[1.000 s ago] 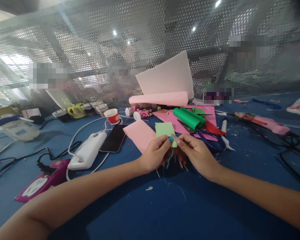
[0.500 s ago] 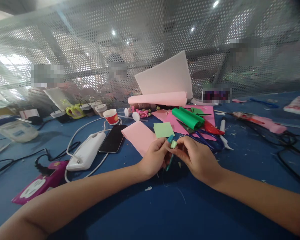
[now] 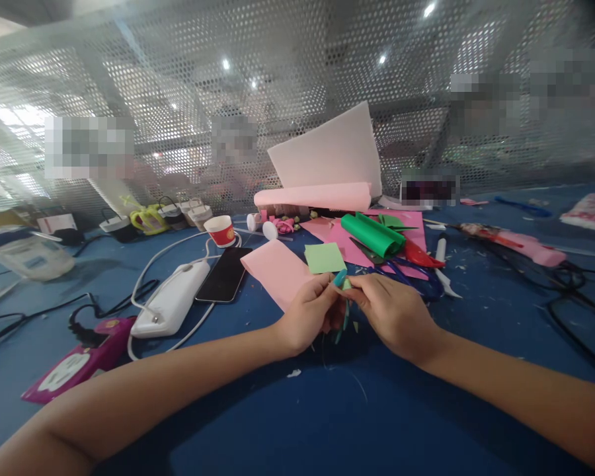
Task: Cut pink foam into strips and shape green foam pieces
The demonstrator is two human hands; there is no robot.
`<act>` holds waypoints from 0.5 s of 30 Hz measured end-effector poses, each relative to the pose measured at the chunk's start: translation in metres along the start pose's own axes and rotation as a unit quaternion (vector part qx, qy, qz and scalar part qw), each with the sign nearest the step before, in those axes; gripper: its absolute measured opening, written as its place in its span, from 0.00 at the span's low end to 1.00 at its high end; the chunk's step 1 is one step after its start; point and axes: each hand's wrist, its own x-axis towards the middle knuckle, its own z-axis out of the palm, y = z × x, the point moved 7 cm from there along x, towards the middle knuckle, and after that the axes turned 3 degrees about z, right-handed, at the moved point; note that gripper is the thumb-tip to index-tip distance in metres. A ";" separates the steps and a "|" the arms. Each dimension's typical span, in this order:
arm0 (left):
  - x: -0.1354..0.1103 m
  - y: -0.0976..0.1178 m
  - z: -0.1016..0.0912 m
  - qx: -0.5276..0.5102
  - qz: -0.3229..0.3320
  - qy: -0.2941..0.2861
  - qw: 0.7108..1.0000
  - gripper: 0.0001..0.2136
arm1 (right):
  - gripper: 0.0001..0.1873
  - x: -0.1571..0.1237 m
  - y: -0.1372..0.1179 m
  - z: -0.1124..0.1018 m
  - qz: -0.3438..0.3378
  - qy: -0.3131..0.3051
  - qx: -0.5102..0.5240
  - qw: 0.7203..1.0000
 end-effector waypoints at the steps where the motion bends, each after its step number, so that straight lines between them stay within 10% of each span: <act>1: 0.000 -0.001 -0.001 0.001 0.004 -0.001 1.000 0.16 | 0.13 0.001 0.001 0.000 0.019 -0.008 0.036 0.999; 4: 0.001 -0.003 -0.003 0.019 0.016 -0.003 1.000 0.15 | 0.17 0.002 0.011 0.003 0.137 -0.031 0.172 0.975; 10: -0.001 0.001 -0.002 0.085 0.028 0.001 0.996 0.16 | 0.19 -0.008 0.020 0.027 0.361 -0.053 0.422 0.830; 15: -0.001 0.005 0.001 0.099 0.030 0.001 0.995 0.16 | 0.19 -0.007 0.020 0.027 0.357 -0.031 0.406 0.841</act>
